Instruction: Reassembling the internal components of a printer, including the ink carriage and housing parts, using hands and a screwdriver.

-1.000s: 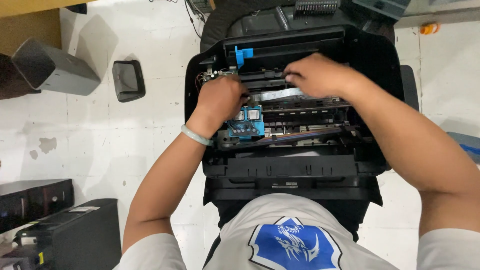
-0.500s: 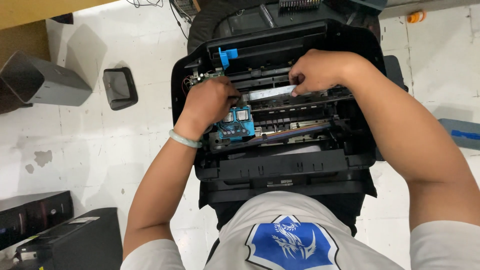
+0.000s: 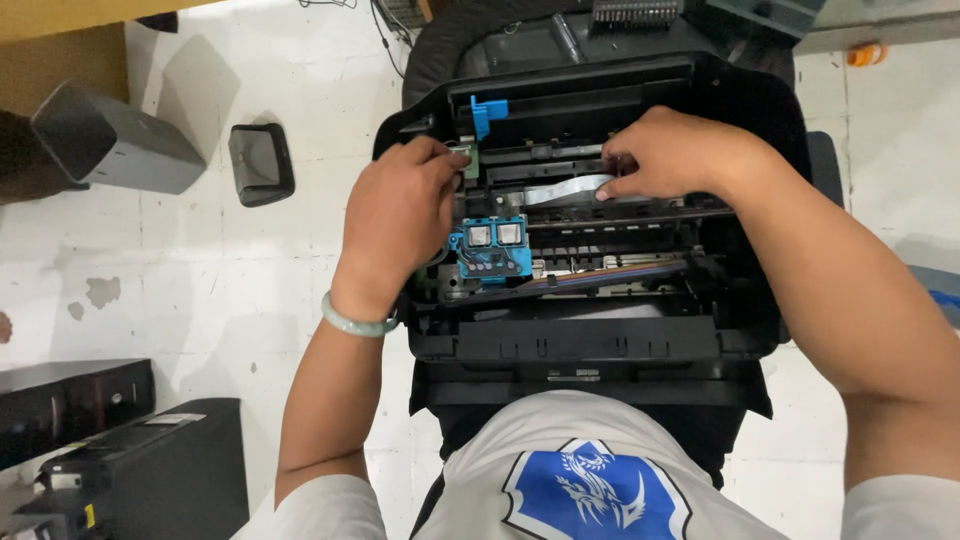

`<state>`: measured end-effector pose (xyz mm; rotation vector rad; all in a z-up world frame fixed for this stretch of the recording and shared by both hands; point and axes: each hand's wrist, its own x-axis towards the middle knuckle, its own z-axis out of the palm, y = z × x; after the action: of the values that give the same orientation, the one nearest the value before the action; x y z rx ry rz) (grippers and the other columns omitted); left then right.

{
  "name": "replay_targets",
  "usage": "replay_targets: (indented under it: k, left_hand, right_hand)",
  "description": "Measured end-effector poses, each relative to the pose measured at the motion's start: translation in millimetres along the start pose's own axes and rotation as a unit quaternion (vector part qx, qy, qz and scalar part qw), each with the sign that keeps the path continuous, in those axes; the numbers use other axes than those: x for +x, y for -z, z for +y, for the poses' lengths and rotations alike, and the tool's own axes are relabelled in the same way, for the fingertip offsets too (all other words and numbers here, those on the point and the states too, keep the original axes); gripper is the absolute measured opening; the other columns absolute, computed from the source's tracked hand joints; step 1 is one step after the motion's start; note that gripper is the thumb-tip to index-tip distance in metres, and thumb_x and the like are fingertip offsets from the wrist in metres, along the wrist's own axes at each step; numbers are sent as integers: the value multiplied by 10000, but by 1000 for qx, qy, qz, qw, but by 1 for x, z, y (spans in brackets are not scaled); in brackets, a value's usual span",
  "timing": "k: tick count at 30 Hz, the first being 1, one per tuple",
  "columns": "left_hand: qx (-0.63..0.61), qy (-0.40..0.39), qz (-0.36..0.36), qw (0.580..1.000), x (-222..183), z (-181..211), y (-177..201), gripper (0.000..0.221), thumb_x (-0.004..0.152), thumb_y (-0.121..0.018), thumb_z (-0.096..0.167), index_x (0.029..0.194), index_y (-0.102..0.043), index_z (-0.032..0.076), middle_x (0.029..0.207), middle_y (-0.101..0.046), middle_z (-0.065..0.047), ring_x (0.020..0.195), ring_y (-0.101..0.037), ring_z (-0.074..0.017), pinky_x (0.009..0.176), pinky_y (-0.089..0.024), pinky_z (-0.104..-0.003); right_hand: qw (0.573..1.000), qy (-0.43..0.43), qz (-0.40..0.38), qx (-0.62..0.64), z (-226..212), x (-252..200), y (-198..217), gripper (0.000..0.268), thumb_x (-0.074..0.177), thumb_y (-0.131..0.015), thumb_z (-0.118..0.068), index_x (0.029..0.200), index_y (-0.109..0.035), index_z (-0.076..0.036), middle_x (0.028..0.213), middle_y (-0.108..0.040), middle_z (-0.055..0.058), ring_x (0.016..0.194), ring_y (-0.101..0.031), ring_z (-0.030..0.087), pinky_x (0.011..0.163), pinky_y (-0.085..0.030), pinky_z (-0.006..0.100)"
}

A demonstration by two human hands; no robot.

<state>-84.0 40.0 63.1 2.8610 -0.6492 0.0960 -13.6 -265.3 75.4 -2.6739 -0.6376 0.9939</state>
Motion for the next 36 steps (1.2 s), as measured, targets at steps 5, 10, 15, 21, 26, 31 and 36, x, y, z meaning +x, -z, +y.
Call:
replay_targets:
  k: [5, 10, 15, 21, 26, 31, 36]
  left_hand:
    - [30, 53, -91, 994, -59, 12, -20, 305, 921, -665, 303, 1166, -756, 148, 995, -717, -72, 884, -702, -323, 690, -589, -446]
    - [-30, 76, -96, 992, -82, 36, -33, 338, 974, -676, 191, 1251, -710, -1, 1173, -709, -187, 1021, -731, -321, 845, -588, -343]
    - [-86, 89, -75, 990, -82, 40, -26, 345, 1002, -635, 89, 1308, -658, -67, 1196, -703, -245, 1079, -722, -357, 907, -598, -359]
    - [-83, 88, -10, 993, -86, 36, -11, 310, 1014, -646, 131, 1281, -686, -20, 1145, -723, -198, 1086, -713, -324, 925, -577, -363]
    - [-32, 124, 100, 987, -91, 28, 9, 292, 998, -696, 197, 1246, -728, 46, 1142, -723, -103, 1136, -671, -288, 907, -522, -377]
    - [-34, 153, 131, 979, -100, 21, 0, 345, 1013, -671, 161, 1333, -677, 33, 1253, -677, -137, 1230, -608, -336, 964, -498, -453]
    - [-117, 195, 81, 971, -101, 24, -10, 545, 1021, -632, 152, 1511, -463, -16, 1467, -507, -262, 1288, -557, -465, 963, -507, -561]
  right_hand:
    - [986, 120, 115, -25, -4, 21, -22, 363, 911, -717, -220, 1206, -754, -11, 1090, -755, 201, 1003, -733, 378, 829, -605, 437]
    - [927, 305, 193, -105, -26, 28, -48, 385, 907, -739, -395, 1150, -755, -96, 1127, -715, 130, 1078, -664, 297, 909, -557, 415]
    - [925, 332, 163, -87, -55, 27, -71, 612, 872, -757, -505, 1275, -681, -51, 1224, -679, 166, 1122, -638, 317, 932, -533, 442]
    - [920, 323, 185, -120, -56, 31, -86, 728, 750, -832, -539, 1239, -675, -22, 1197, -655, 164, 1081, -628, 323, 902, -511, 458]
    - [929, 294, 188, -122, -46, 31, -97, 758, 692, -842, -548, 1202, -679, -12, 1168, -643, 129, 1080, -620, 300, 999, -479, 466]
    - [931, 237, 174, -214, -23, 19, -93, 807, 603, -837, -640, 1181, -701, -93, 1144, -658, 62, 1104, -605, 266, 1031, -448, 520]
    - [946, 169, 124, -248, 2, -11, -79, 765, 611, -852, -601, 1201, -706, -137, 1146, -679, 26, 1111, -624, 245, 1071, -420, 512]
